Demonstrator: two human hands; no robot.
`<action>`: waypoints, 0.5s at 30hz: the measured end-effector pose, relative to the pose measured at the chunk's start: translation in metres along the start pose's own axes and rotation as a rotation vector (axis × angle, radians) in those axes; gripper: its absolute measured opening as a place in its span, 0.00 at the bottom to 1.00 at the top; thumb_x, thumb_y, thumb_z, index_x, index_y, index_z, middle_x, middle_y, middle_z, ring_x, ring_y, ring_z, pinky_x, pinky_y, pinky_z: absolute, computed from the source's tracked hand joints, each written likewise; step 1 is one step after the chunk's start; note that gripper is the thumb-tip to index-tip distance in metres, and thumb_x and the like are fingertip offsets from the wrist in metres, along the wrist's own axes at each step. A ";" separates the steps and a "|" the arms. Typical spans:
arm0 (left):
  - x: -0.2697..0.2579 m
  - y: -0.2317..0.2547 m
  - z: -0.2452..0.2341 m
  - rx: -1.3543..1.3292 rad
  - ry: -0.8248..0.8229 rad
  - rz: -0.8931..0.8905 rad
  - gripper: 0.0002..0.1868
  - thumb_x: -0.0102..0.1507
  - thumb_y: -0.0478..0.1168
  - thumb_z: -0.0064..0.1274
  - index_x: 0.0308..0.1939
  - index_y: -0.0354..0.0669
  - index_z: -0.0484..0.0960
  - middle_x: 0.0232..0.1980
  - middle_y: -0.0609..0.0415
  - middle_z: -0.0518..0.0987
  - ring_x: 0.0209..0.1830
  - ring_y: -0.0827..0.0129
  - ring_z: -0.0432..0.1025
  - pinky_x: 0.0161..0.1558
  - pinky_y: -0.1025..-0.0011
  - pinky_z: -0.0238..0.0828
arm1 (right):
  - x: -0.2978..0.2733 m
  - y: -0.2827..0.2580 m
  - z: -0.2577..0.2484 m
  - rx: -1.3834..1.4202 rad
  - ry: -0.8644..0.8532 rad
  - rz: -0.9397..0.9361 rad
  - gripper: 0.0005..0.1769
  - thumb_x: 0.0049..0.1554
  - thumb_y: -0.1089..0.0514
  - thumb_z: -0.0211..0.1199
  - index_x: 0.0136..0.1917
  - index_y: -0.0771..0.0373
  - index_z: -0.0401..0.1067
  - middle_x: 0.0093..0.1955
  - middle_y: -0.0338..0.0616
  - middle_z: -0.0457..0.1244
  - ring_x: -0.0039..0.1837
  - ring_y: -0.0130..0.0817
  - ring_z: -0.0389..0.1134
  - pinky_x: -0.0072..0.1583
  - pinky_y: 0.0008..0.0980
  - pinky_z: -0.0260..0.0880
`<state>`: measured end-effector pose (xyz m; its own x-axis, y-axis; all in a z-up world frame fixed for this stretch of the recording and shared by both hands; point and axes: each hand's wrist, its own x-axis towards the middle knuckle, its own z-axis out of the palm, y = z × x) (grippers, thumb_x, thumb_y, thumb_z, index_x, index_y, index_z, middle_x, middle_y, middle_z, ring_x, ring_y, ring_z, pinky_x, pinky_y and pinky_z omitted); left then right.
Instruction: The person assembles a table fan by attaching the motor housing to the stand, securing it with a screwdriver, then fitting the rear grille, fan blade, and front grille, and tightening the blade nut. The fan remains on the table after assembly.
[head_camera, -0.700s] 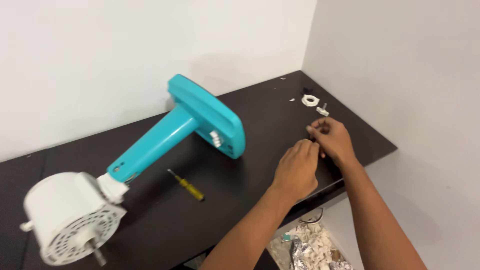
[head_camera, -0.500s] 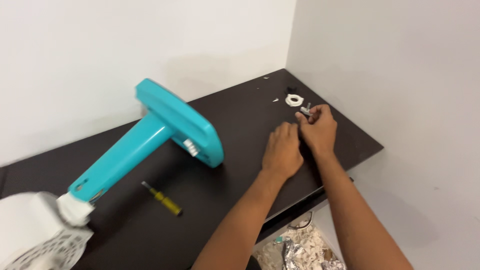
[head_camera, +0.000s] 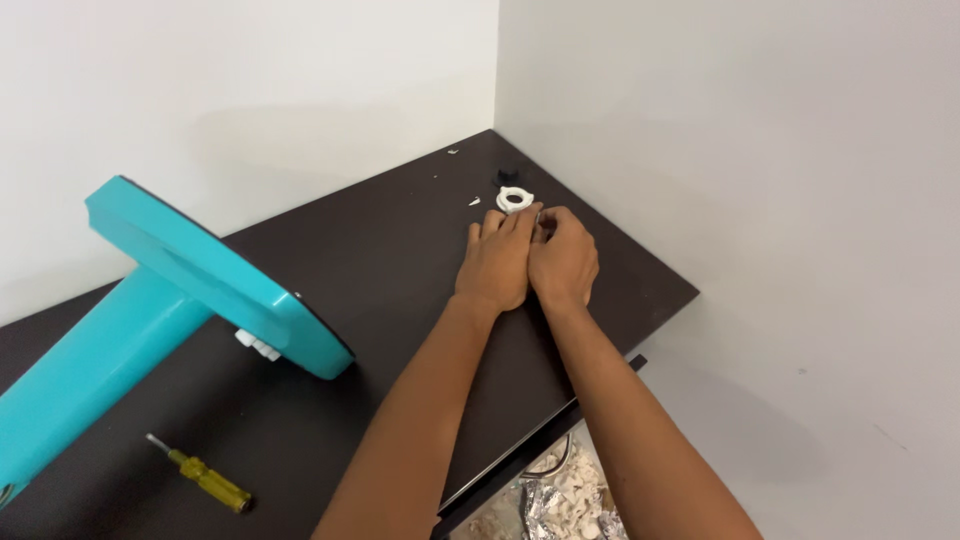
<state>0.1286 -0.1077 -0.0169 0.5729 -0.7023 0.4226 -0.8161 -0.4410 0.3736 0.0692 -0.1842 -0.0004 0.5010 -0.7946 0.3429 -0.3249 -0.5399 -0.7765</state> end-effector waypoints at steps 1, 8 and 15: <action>-0.001 0.001 -0.001 -0.016 0.026 -0.006 0.31 0.64 0.37 0.50 0.72 0.48 0.64 0.67 0.58 0.72 0.65 0.60 0.64 0.66 0.59 0.55 | -0.002 -0.002 -0.002 0.005 -0.014 0.007 0.11 0.57 0.55 0.64 0.53 0.57 0.77 0.52 0.44 0.72 0.55 0.46 0.73 0.57 0.43 0.71; -0.012 0.008 -0.003 -0.027 0.265 -0.039 0.19 0.63 0.34 0.50 0.59 0.44 0.74 0.55 0.51 0.78 0.56 0.57 0.70 0.59 0.61 0.65 | -0.011 -0.012 -0.012 0.066 -0.056 -0.079 0.10 0.55 0.55 0.65 0.51 0.57 0.78 0.50 0.42 0.72 0.54 0.44 0.74 0.54 0.42 0.71; -0.030 0.016 -0.005 -0.019 0.327 -0.028 0.27 0.60 0.32 0.54 0.64 0.36 0.69 0.47 0.46 0.81 0.50 0.52 0.74 0.53 0.54 0.68 | -0.012 -0.009 -0.008 0.156 -0.017 -0.194 0.13 0.65 0.52 0.57 0.52 0.62 0.77 0.46 0.51 0.71 0.49 0.46 0.73 0.52 0.41 0.70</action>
<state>0.0986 -0.0907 -0.0193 0.5913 -0.4718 0.6540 -0.8001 -0.4449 0.4024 0.0600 -0.1723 0.0066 0.5561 -0.6745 0.4856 -0.0944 -0.6318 -0.7694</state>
